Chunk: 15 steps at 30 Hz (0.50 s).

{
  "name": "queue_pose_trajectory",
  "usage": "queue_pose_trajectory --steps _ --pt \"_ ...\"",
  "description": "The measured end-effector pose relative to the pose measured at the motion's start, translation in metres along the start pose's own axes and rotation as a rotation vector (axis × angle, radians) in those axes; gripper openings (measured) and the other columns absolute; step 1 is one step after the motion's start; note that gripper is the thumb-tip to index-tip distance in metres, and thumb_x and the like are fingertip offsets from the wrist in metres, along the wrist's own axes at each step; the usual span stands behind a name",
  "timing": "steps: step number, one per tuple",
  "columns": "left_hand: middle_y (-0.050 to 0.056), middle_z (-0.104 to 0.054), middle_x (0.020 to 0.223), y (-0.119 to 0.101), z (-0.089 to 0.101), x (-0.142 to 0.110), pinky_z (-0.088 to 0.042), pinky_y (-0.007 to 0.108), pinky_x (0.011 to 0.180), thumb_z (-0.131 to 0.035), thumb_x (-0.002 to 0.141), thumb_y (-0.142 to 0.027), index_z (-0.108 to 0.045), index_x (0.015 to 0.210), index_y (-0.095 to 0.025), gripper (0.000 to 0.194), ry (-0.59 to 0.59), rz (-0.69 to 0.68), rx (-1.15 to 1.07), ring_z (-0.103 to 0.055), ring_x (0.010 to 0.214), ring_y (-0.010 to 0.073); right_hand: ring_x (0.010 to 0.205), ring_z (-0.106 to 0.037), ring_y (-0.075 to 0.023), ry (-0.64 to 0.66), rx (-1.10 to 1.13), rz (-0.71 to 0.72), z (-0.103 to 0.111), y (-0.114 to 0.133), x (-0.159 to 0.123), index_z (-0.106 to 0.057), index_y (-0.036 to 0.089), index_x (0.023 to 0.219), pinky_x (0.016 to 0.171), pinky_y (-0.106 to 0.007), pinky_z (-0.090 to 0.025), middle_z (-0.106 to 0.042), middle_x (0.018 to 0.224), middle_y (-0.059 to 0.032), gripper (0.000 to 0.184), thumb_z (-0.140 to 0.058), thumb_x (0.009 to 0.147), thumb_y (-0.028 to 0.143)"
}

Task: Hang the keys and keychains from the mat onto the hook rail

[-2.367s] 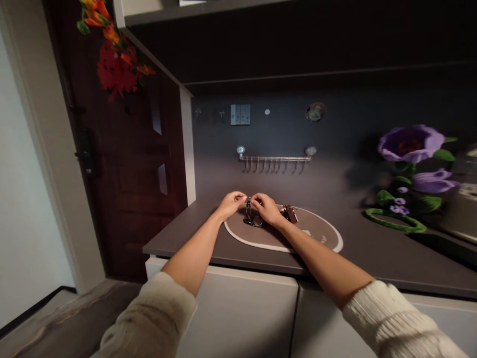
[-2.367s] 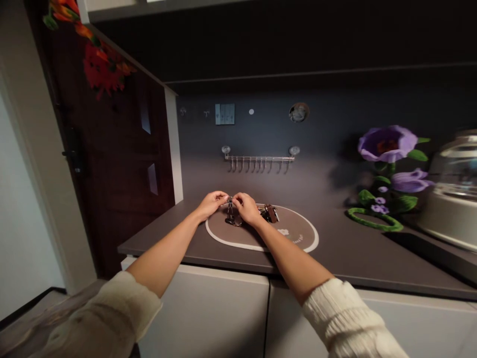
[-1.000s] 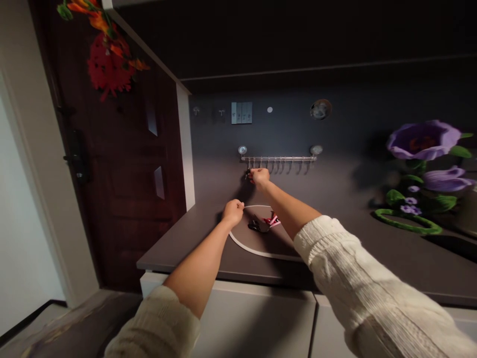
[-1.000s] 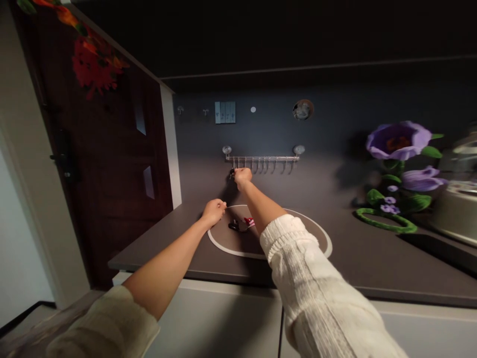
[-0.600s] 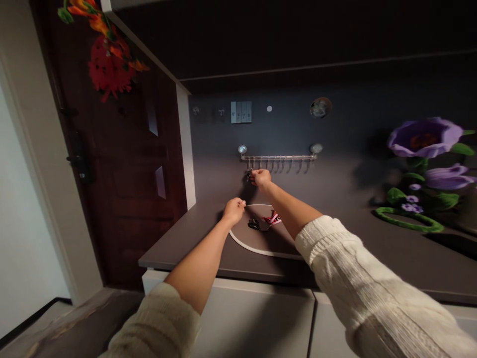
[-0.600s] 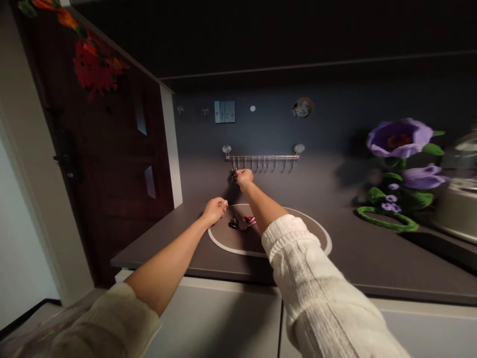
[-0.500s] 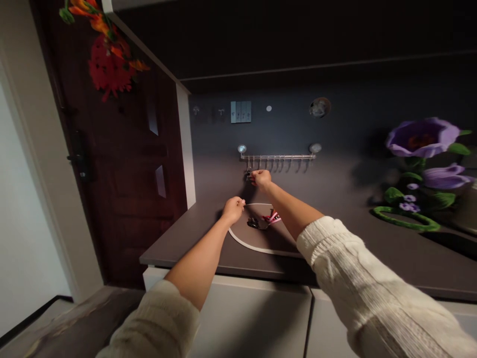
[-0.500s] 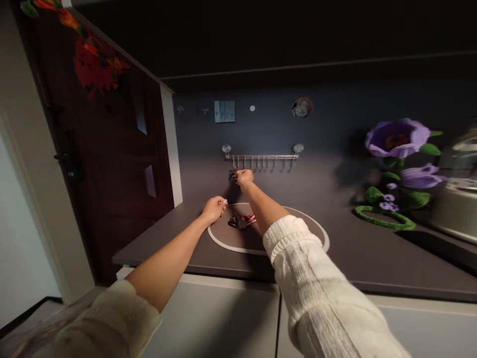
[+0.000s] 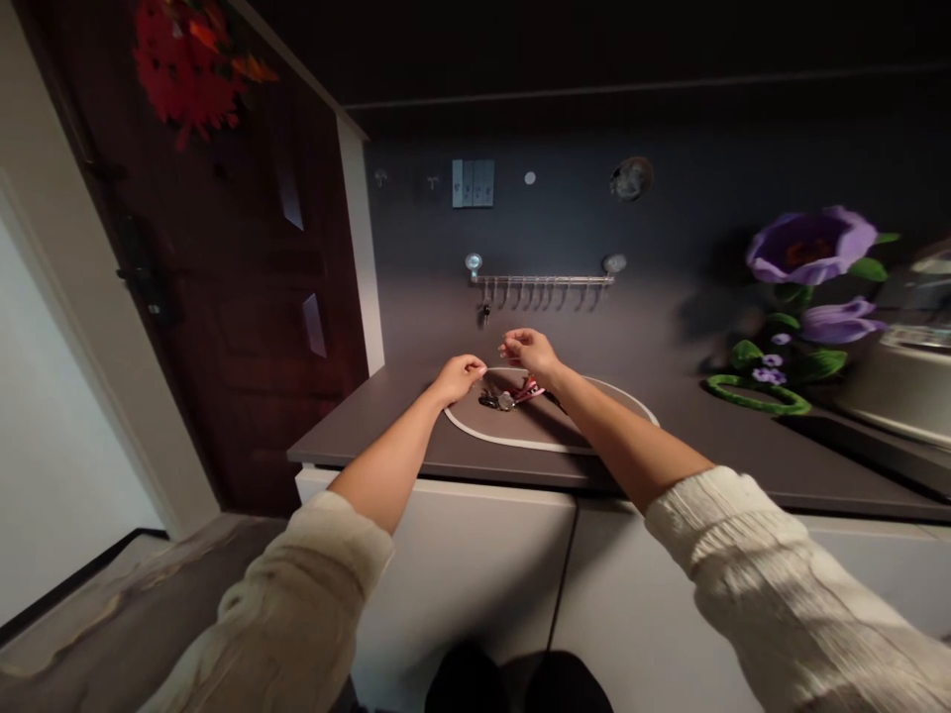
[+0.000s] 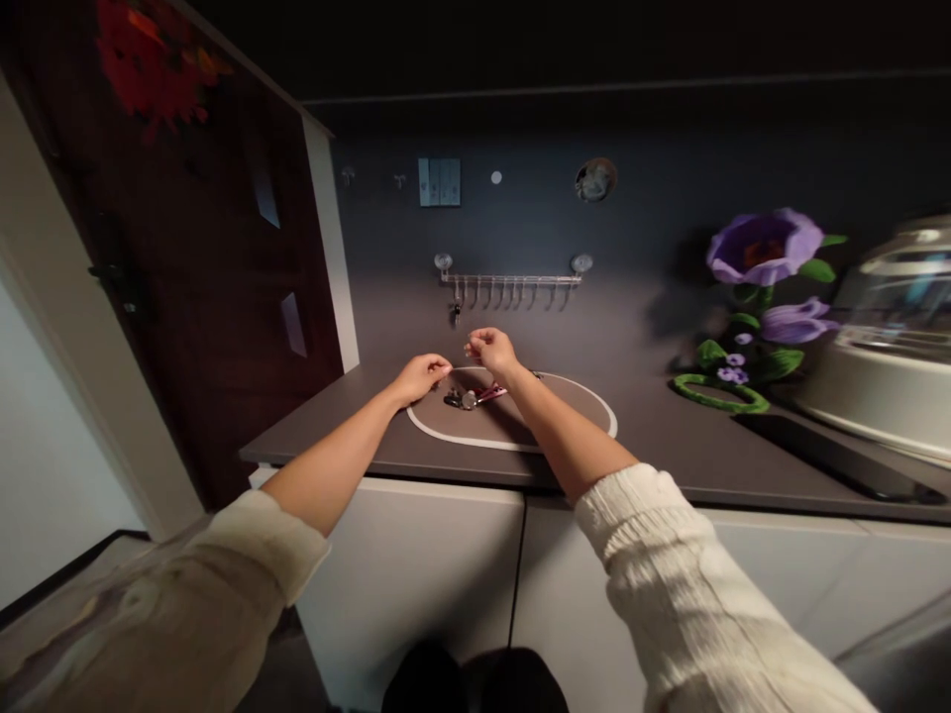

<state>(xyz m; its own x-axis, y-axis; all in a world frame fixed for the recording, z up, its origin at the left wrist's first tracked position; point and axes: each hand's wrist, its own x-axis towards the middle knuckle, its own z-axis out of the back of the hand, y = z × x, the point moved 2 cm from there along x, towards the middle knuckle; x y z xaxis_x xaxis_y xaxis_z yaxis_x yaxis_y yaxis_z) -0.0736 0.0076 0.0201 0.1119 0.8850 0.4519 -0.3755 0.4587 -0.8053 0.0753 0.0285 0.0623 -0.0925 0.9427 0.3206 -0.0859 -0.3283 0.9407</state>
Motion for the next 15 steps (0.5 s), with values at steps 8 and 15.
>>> queue_pose_trajectory --steps 8,15 --pt "0.004 -0.060 0.082 -0.001 -0.003 -0.002 -0.041 0.026 0.074 -0.052 0.073 -0.018 -0.064 0.084 -0.013 0.017 0.093 -0.210 0.319 -0.051 0.072 0.0118 0.071 -0.059 -0.0102 0.077 -0.367 0.252 0.021 -0.037 -0.022 -0.056 0.014 0.088 0.067 -0.023 -0.045 -0.064 0.079 -0.0032 0.012 -0.051 0.078 0.015" --pt "0.003 -0.058 0.111 0.002 -0.008 -0.001 -0.031 0.033 0.096 -0.049 0.078 -0.020 -0.061 0.105 -0.023 0.030 0.207 -0.334 0.584 -0.047 0.107 0.0170 0.075 -0.059 -0.0122 0.148 -0.722 0.378 0.025 -0.039 -0.027 -0.061 0.015 0.090 0.072 -0.023 -0.043 -0.067 0.085 -0.0050 0.017 -0.050 0.078 0.012"
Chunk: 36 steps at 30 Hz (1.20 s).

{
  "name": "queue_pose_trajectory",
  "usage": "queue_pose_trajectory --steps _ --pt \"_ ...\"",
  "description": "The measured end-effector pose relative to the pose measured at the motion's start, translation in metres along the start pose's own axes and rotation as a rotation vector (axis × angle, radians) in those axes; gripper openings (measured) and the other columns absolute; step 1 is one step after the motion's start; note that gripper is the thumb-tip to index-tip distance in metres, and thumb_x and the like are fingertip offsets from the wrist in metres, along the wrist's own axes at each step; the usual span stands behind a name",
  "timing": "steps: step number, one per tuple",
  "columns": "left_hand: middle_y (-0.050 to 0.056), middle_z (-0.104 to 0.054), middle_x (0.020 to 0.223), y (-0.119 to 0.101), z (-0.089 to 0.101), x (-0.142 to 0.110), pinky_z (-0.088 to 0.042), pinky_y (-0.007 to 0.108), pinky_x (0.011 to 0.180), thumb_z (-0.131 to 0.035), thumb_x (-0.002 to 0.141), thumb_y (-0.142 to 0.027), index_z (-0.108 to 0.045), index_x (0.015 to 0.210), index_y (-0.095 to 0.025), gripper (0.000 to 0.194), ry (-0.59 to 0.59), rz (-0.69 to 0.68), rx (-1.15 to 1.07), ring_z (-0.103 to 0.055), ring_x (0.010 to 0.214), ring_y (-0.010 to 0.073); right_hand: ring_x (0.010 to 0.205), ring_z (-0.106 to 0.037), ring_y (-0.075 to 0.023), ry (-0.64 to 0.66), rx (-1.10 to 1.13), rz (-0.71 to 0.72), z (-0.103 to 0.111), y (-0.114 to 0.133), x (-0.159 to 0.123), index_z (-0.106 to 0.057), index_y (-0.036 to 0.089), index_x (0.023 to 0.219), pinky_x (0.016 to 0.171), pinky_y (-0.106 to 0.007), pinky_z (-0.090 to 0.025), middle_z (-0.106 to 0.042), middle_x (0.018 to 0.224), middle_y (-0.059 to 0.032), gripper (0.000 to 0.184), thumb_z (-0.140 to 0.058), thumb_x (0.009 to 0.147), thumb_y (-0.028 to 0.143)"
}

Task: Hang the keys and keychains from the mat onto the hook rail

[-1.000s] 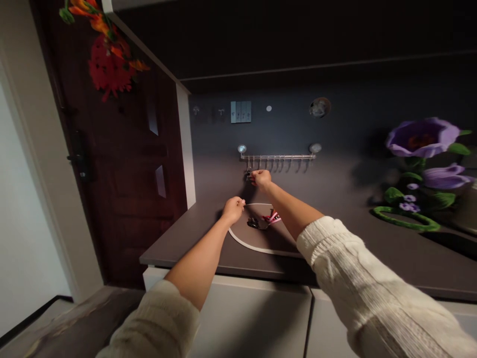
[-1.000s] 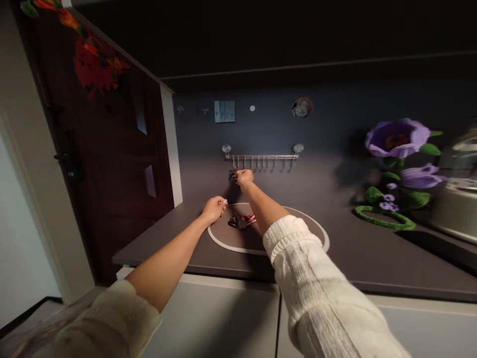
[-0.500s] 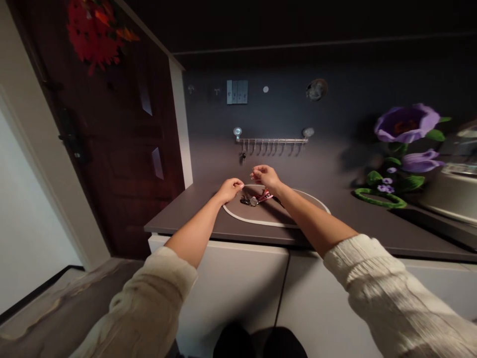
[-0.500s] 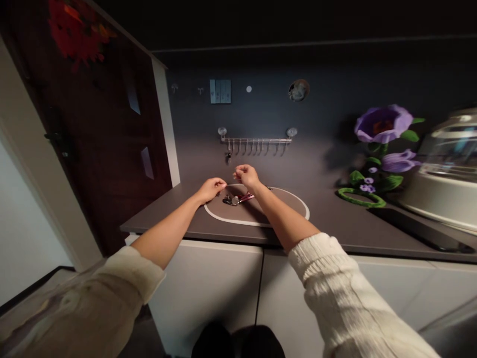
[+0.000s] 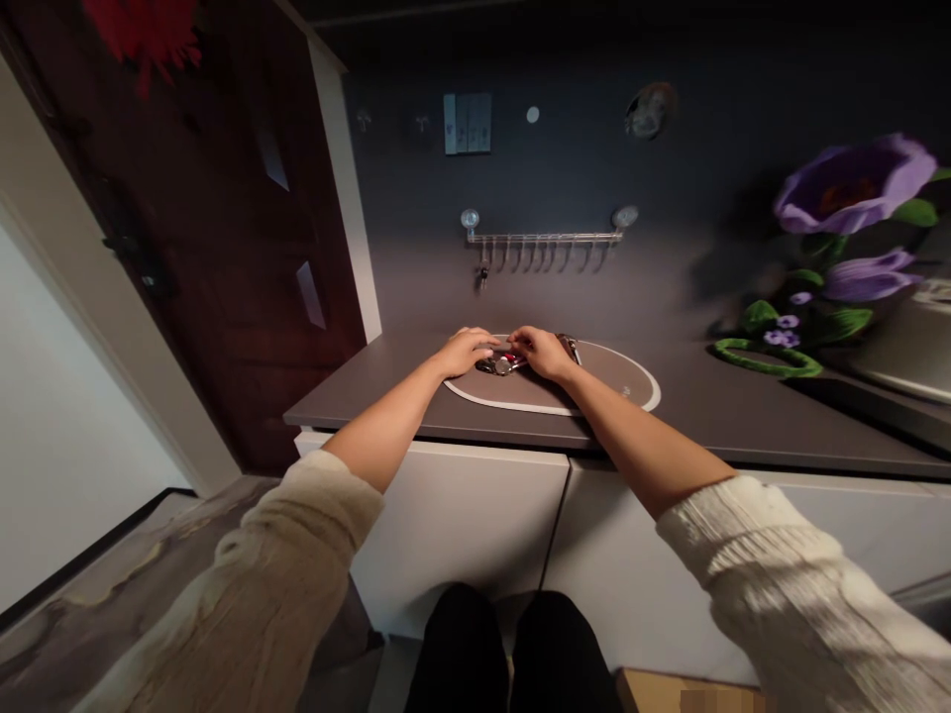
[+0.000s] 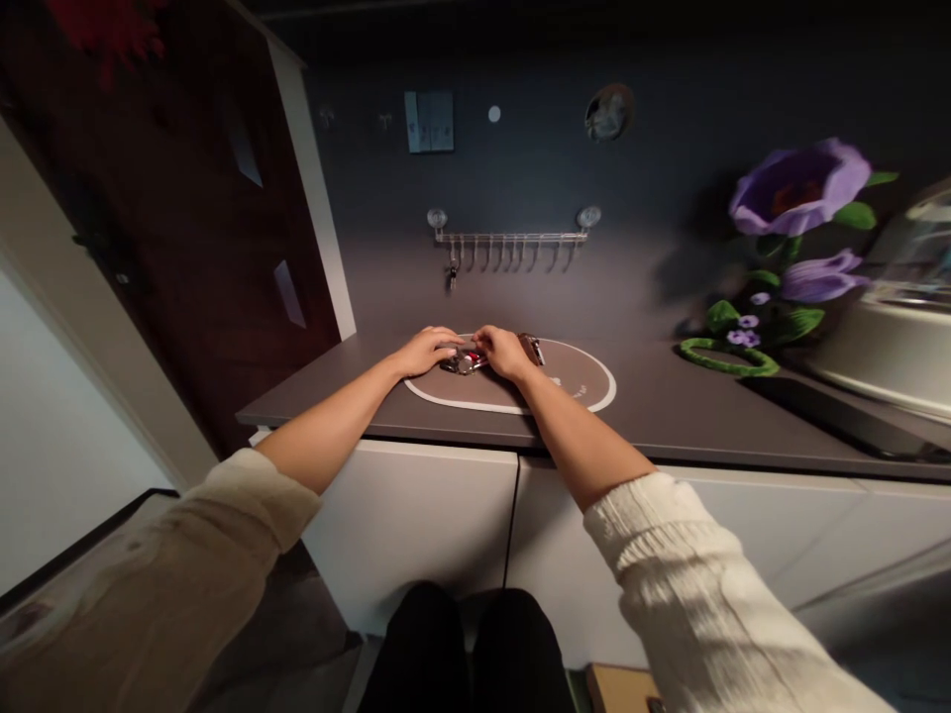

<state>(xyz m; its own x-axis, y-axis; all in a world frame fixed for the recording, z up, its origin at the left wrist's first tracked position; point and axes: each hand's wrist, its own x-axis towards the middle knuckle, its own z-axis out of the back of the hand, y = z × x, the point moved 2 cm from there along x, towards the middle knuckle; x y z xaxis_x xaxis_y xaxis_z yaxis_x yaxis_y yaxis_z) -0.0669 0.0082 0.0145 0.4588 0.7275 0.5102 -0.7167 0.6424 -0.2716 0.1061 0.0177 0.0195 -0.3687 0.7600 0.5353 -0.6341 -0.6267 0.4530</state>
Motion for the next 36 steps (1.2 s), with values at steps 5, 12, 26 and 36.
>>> queue_pose_trajectory --steps 5,12,26,36 --pt "0.001 -0.060 0.110 -0.001 -0.003 -0.002 -0.031 0.036 0.094 -0.047 0.080 -0.025 -0.059 0.109 -0.028 0.031 0.062 0.030 0.094 -0.046 0.106 0.0190 0.078 -0.060 -0.0138 -0.003 -0.105 0.030 -0.004 0.002 0.004 -0.064 0.015 0.090 0.074 -0.023 -0.042 -0.068 0.087 -0.0065 0.020 -0.048 0.078 0.011" --pt "0.004 -0.064 0.093 0.001 -0.002 0.000 -0.035 0.031 0.085 -0.055 0.075 -0.027 -0.065 0.092 -0.021 0.020 0.014 0.007 0.075 -0.051 0.092 0.0181 0.080 -0.060 -0.0148 -0.038 -0.149 0.042 -0.005 0.003 0.008 -0.064 0.014 0.092 0.075 -0.024 -0.042 -0.068 0.088 -0.0076 0.022 -0.047 0.079 0.011" --pt "-0.001 -0.058 0.067 0.008 0.001 0.002 -0.038 0.023 0.064 -0.049 0.077 -0.027 -0.057 0.073 -0.014 0.015 -0.024 0.159 -0.291 -0.051 0.064 0.0106 0.080 -0.059 -0.0143 -0.059 -0.132 0.032 -0.003 0.006 0.006 -0.064 0.015 0.092 0.077 -0.025 -0.042 -0.067 0.087 -0.0060 0.021 -0.048 0.079 0.014" --pt "0.001 -0.060 0.065 0.005 0.007 0.001 -0.038 0.021 0.058 -0.049 0.081 -0.023 -0.051 0.072 -0.014 0.013 -0.227 0.319 -0.585 -0.051 0.056 0.0075 0.086 -0.058 -0.0157 -0.145 -0.080 0.021 0.000 0.007 0.009 -0.063 0.016 0.092 0.080 -0.028 -0.042 -0.066 0.092 -0.0071 0.021 -0.045 0.080 0.016"
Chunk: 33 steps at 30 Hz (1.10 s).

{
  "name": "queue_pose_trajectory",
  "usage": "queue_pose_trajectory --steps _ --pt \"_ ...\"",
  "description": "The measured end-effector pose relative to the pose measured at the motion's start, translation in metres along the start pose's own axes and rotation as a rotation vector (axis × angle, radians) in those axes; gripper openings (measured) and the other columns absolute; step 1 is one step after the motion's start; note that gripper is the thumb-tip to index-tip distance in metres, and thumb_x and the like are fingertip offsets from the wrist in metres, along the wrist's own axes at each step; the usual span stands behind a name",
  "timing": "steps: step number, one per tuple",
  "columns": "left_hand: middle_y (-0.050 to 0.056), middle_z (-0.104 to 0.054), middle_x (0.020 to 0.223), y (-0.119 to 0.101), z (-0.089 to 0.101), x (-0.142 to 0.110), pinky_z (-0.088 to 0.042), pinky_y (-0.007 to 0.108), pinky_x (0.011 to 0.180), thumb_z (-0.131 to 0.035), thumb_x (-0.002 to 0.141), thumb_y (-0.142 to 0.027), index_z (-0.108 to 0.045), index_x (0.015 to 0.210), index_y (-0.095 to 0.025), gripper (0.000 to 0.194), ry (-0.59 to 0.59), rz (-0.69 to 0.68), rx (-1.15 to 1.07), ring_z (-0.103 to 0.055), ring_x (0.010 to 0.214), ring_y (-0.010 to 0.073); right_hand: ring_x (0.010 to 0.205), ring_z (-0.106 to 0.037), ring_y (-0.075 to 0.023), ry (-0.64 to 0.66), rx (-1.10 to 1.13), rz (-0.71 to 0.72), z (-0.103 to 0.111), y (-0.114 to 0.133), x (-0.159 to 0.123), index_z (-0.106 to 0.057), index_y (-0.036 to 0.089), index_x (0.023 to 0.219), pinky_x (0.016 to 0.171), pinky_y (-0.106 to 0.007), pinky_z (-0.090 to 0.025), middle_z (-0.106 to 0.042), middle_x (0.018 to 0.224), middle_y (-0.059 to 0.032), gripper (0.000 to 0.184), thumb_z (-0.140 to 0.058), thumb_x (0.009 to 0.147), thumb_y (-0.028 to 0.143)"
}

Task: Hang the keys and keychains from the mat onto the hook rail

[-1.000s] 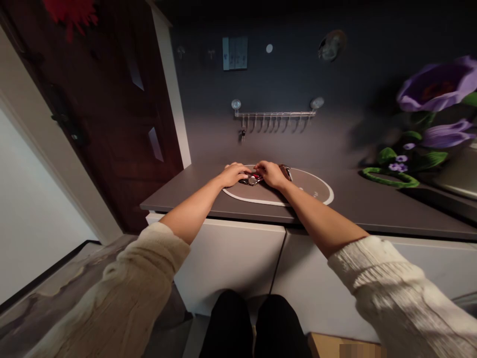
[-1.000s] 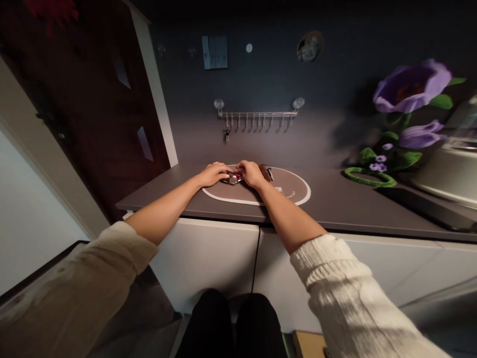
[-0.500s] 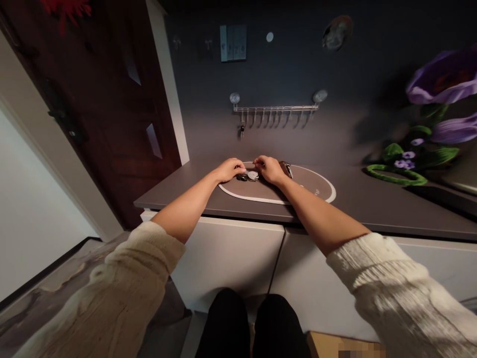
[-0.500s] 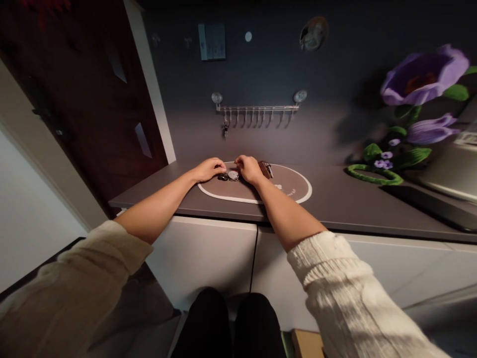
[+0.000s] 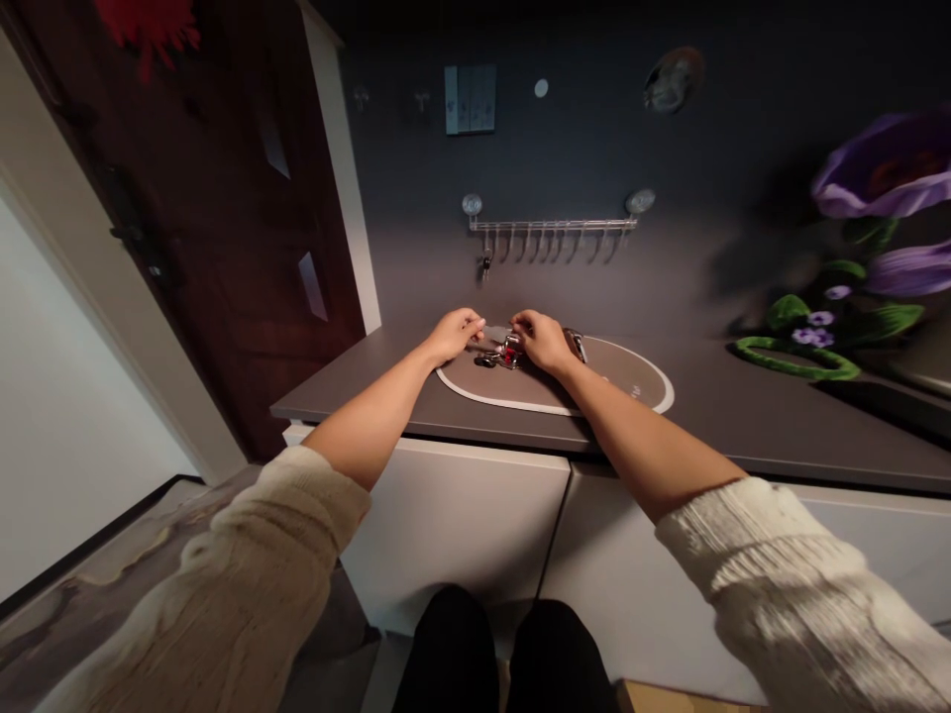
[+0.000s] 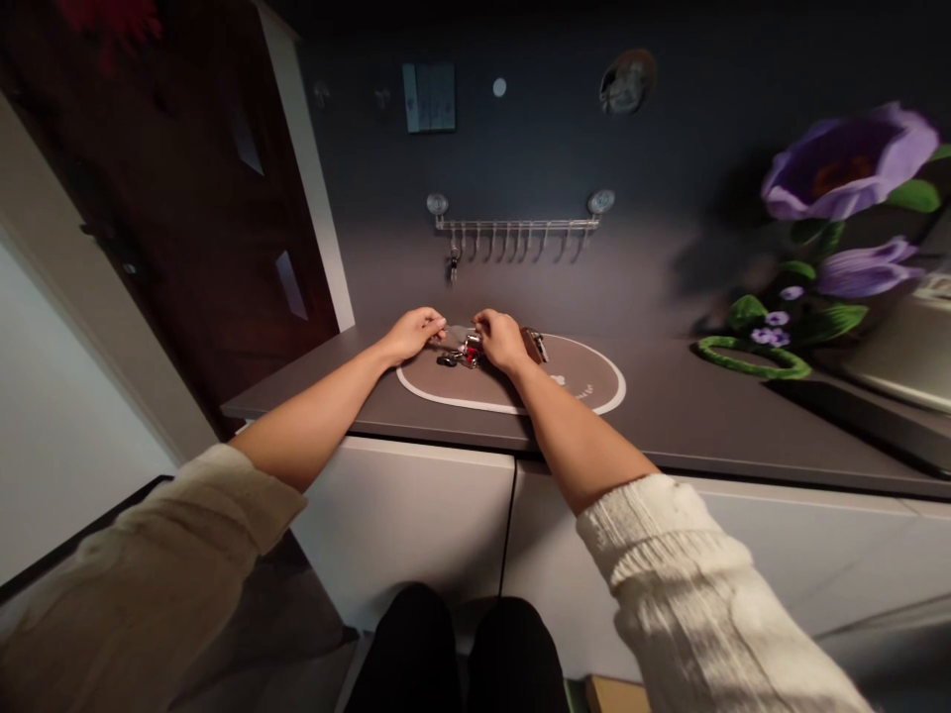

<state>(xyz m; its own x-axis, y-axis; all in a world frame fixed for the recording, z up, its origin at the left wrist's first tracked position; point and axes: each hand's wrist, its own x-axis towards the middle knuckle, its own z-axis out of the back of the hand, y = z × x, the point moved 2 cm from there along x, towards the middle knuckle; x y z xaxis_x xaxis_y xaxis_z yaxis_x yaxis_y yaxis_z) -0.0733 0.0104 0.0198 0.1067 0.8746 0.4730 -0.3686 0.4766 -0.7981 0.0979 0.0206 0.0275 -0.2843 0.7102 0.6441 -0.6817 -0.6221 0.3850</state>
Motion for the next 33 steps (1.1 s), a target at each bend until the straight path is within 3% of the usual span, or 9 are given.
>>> queue_pose_trajectory --steps 9,16,20,26,33 --pt "0.003 -0.063 0.065 -0.006 0.002 0.000 -0.039 0.020 0.056 -0.051 0.081 -0.023 -0.051 0.074 -0.012 0.013 -0.098 0.099 -0.251 -0.055 0.056 0.0073 0.089 -0.055 -0.0166 -0.062 0.048 0.072 -0.001 0.000 0.002 -0.059 0.015 0.094 0.082 -0.030 -0.041 -0.063 0.096 -0.0085 0.021 -0.044 0.080 0.019" --pt "0.004 -0.065 0.068 -0.011 0.004 0.000 -0.040 0.019 0.056 -0.052 0.081 -0.023 -0.050 0.072 -0.012 0.014 -0.165 0.173 -0.396 -0.056 0.056 0.0064 0.081 -0.052 -0.0174 -0.184 0.060 0.114 0.005 0.010 -0.002 -0.056 0.015 0.092 0.077 -0.030 -0.040 -0.060 0.089 -0.0087 0.020 -0.043 0.078 0.021" --pt "0.004 -0.065 0.067 -0.013 0.005 0.000 -0.043 0.018 0.057 -0.051 0.082 -0.019 -0.050 0.073 -0.012 0.012 -0.195 0.206 -0.483 -0.056 0.056 0.0059 0.078 -0.051 -0.0169 -0.150 0.006 0.194 0.004 0.017 -0.005 -0.058 0.016 0.084 0.076 -0.029 -0.038 -0.059 0.082 -0.0065 0.015 -0.047 0.076 0.023" --pt "0.006 -0.066 0.071 -0.012 0.005 -0.001 -0.047 0.021 0.063 -0.052 0.081 -0.018 -0.051 0.075 -0.012 0.009 -0.141 0.216 -0.605 -0.059 0.060 0.0069 0.078 -0.052 -0.0167 -0.081 -0.091 0.224 -0.003 0.016 -0.006 -0.064 0.016 0.087 0.074 -0.028 -0.037 -0.060 0.082 -0.0063 0.022 -0.048 0.079 0.029" --pt "0.007 -0.066 0.073 -0.010 0.003 -0.001 -0.048 0.022 0.064 -0.056 0.079 -0.018 -0.051 0.076 -0.011 0.009 -0.066 0.220 -0.656 -0.060 0.063 0.0081 0.076 -0.053 -0.0157 -0.085 -0.103 0.154 -0.001 0.014 -0.006 -0.066 0.017 0.089 0.071 -0.026 -0.037 -0.061 0.079 -0.0060 0.026 -0.048 0.081 0.033"
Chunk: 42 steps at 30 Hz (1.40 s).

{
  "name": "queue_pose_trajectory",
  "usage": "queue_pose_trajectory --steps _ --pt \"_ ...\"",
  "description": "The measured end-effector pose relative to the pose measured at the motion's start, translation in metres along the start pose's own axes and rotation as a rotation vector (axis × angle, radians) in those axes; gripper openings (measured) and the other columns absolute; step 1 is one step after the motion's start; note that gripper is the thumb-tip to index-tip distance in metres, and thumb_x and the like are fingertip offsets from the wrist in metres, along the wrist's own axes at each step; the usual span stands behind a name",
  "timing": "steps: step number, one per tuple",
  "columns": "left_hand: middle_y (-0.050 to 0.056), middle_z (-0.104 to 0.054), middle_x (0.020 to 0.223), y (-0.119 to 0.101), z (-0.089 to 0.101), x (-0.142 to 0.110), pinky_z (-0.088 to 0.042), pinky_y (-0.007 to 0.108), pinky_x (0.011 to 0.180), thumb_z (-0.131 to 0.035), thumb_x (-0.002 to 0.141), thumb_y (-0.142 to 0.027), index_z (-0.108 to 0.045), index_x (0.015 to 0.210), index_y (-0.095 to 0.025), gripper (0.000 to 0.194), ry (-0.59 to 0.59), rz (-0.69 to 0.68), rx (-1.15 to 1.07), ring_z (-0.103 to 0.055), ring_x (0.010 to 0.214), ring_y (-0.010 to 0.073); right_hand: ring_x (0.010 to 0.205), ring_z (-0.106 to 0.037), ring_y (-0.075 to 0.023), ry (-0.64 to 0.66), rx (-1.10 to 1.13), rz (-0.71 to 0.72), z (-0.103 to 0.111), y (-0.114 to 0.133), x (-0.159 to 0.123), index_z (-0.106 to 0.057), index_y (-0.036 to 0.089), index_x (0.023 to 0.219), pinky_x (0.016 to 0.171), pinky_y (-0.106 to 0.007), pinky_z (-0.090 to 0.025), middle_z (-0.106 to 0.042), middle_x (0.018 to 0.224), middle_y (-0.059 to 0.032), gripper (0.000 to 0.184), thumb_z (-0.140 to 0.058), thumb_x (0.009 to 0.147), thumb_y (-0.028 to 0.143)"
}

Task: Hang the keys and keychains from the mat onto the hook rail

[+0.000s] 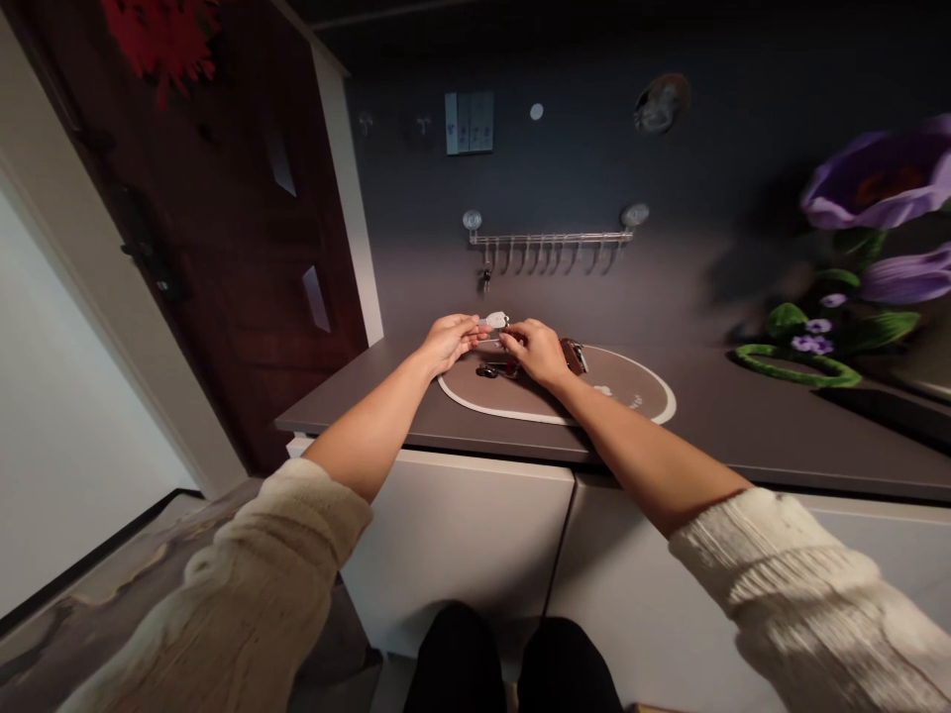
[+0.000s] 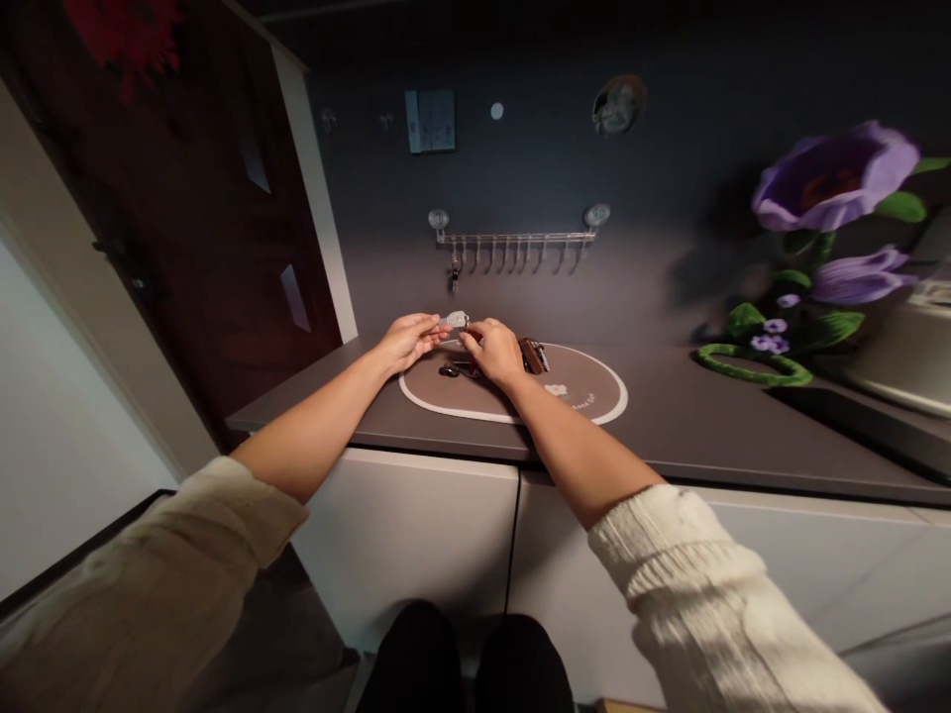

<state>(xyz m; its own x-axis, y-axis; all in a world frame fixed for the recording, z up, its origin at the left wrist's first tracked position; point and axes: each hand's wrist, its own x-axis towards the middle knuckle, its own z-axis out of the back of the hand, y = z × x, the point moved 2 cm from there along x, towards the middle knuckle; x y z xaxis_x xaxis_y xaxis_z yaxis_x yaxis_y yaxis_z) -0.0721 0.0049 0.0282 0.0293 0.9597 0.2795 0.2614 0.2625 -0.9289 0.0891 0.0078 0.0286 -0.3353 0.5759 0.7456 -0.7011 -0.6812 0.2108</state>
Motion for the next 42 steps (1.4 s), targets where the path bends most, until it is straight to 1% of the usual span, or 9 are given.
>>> queue_pose_trajectory --steps 7,13,18,22,24,27,31,36,42 --pt "0.007 -0.066 0.074 0.000 0.002 0.001 -0.046 0.022 0.063 -0.057 0.077 -0.019 -0.050 0.074 -0.012 0.010 -0.044 0.006 -0.023 -0.060 0.062 0.0084 0.081 -0.053 -0.0171 -0.042 0.057 -0.053 0.001 -0.004 0.001 -0.065 0.017 0.089 0.076 -0.028 -0.038 -0.062 0.083 -0.0073 0.024 -0.045 0.082 0.028" --pt "0.004 -0.064 0.064 0.000 0.003 0.000 -0.044 0.020 0.056 -0.054 0.078 -0.017 -0.051 0.073 -0.013 0.007 -0.119 0.059 0.008 -0.058 0.056 0.0080 0.084 -0.052 -0.0168 -0.128 0.155 -0.046 0.005 -0.005 0.004 -0.060 0.017 0.086 0.078 -0.028 -0.038 -0.061 0.087 -0.0075 0.023 -0.040 0.085 0.029" --pt "0.001 -0.059 0.059 0.003 -0.001 -0.001 -0.038 0.017 0.048 -0.053 0.078 -0.021 -0.051 0.068 -0.014 0.013 -0.109 0.042 0.225 -0.053 0.051 0.0063 0.081 -0.052 -0.0163 -0.138 0.182 -0.093 0.007 -0.004 0.006 -0.056 0.016 0.085 0.076 -0.026 -0.038 -0.061 0.086 -0.0082 0.022 -0.038 0.086 0.027" --pt "0.001 -0.056 0.058 0.007 -0.001 0.000 -0.037 0.020 0.050 -0.053 0.077 -0.024 -0.051 0.064 -0.015 0.016 -0.131 0.008 0.428 -0.049 0.049 0.0070 0.078 -0.053 -0.0159 -0.115 0.186 -0.129 0.007 -0.004 0.006 -0.056 0.016 0.088 0.074 -0.026 -0.038 -0.062 0.085 -0.0073 0.022 -0.039 0.085 0.028" --pt "0.001 -0.057 0.061 0.005 -0.001 -0.001 -0.039 0.023 0.056 -0.053 0.076 -0.024 -0.054 0.066 -0.015 0.014 -0.155 -0.054 0.572 -0.050 0.053 0.0089 0.077 -0.054 -0.0154 -0.105 0.193 -0.137 0.007 -0.004 0.006 -0.057 0.016 0.089 0.073 -0.026 -0.039 -0.063 0.085 -0.0067 0.023 -0.039 0.084 0.029" --pt "0.003 -0.061 0.074 -0.001 -0.003 -0.003 -0.041 0.026 0.070 -0.053 0.074 -0.022 -0.060 0.073 -0.015 0.009 -0.165 -0.295 0.819 -0.053 0.068 0.0123 0.077 -0.055 -0.0151 -0.101 0.186 -0.131 0.008 -0.004 0.006 -0.058 0.016 0.090 0.073 -0.025 -0.039 -0.064 0.086 -0.0063 0.024 -0.039 0.085 0.029" --pt "0.005 -0.061 0.089 -0.009 -0.010 -0.009 -0.040 0.025 0.078 -0.049 0.078 -0.025 -0.062 0.086 -0.015 0.018 -0.067 -0.577 0.938 -0.053 0.082 0.0134 0.080 -0.056 -0.0157 -0.066 0.141 -0.060 0.007 -0.002 0.007 -0.061 0.016 0.090 0.075 -0.026 -0.040 -0.065 0.088 -0.0069 0.024 -0.040 0.084 0.027" --pt "0.003 -0.061 0.082 -0.011 -0.018 -0.014 -0.039 0.024 0.074 -0.049 0.079 -0.032 -0.064 0.081 -0.017 0.021 0.053 -0.593 1.030 -0.052 0.078 0.0135 0.084 -0.057 -0.0170 -0.027 0.077 0.004 0.007 0.002 0.007 -0.063 0.017 0.088 0.077 -0.027 -0.039 -0.066 0.090 -0.0072 0.024 -0.042 0.083 0.026" --pt "0.003 -0.063 0.079 -0.008 -0.016 -0.010 -0.039 0.025 0.074 -0.051 0.077 -0.027 -0.063 0.077 -0.015 0.017 0.027 -0.551 0.944 -0.053 0.077 0.0138 0.081 -0.058 -0.0154 -0.030 0.150 -0.039 0.008 0.005 0.006 -0.063 0.016 0.090 0.076 -0.026 -0.041 -0.066 0.088 -0.0060 0.022 -0.046 0.081 0.027"
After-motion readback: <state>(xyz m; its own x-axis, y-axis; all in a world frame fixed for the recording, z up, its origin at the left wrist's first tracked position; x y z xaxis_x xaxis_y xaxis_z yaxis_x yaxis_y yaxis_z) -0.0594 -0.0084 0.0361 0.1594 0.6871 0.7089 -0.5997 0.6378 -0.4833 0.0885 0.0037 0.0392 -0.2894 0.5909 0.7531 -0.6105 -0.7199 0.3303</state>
